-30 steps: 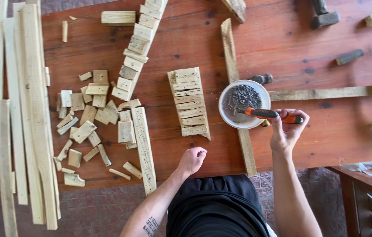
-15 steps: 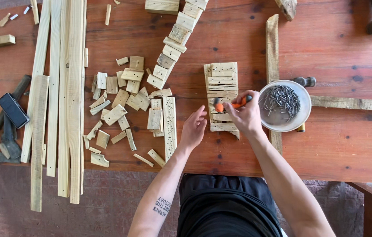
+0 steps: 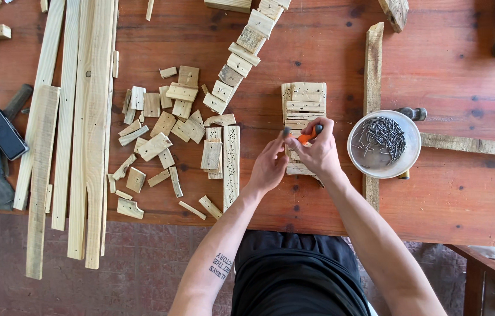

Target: The person uses pliers to pull nails out of small wooden blocks arranged on a workbench. They repeatedly pick up a nail from the wood, extract it with the pliers, and place it into a nearby bowl.

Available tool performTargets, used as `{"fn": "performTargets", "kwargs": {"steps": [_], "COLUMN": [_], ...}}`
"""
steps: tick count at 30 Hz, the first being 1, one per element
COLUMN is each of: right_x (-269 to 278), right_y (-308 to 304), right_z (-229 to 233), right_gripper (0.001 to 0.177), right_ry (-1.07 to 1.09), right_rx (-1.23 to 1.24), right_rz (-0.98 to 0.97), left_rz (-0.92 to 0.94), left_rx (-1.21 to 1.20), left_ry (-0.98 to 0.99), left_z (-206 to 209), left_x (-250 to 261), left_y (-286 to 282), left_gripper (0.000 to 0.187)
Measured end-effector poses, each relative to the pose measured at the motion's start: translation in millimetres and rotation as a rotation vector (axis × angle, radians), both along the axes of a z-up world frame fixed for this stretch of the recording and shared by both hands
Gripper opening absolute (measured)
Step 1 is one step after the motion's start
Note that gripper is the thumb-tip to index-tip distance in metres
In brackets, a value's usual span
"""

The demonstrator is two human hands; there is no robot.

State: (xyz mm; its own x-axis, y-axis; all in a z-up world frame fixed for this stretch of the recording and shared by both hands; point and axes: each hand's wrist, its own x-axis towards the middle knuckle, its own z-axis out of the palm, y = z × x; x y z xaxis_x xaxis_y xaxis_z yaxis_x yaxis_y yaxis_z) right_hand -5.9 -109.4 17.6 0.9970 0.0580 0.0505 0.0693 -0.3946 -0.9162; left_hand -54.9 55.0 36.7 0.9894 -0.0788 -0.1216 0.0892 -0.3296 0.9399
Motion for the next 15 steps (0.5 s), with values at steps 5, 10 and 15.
{"fn": "performTargets", "kwargs": {"steps": [5,10,15], "right_x": [-1.4,7.0,9.8], "right_y": [10.1,40.0,44.0], "right_z": [9.4,47.0,27.5], "right_gripper": [0.071,0.062,0.047], "right_ry": [0.014,0.191,0.087], "right_rx": [-0.091,-0.236,-0.268], "right_rz": [-0.086,-0.297,-0.3], "left_rz": [-0.02,-0.12,-0.031], "left_rx": [0.036,0.066,0.139], "left_ry": [-0.085,-0.128,-0.072], "left_z": [-38.0,-52.1,-95.0], "left_x": [1.2,3.5,-8.5], "left_y": [-2.4,10.6,11.5], "left_gripper": [0.055,0.06,0.045]}}
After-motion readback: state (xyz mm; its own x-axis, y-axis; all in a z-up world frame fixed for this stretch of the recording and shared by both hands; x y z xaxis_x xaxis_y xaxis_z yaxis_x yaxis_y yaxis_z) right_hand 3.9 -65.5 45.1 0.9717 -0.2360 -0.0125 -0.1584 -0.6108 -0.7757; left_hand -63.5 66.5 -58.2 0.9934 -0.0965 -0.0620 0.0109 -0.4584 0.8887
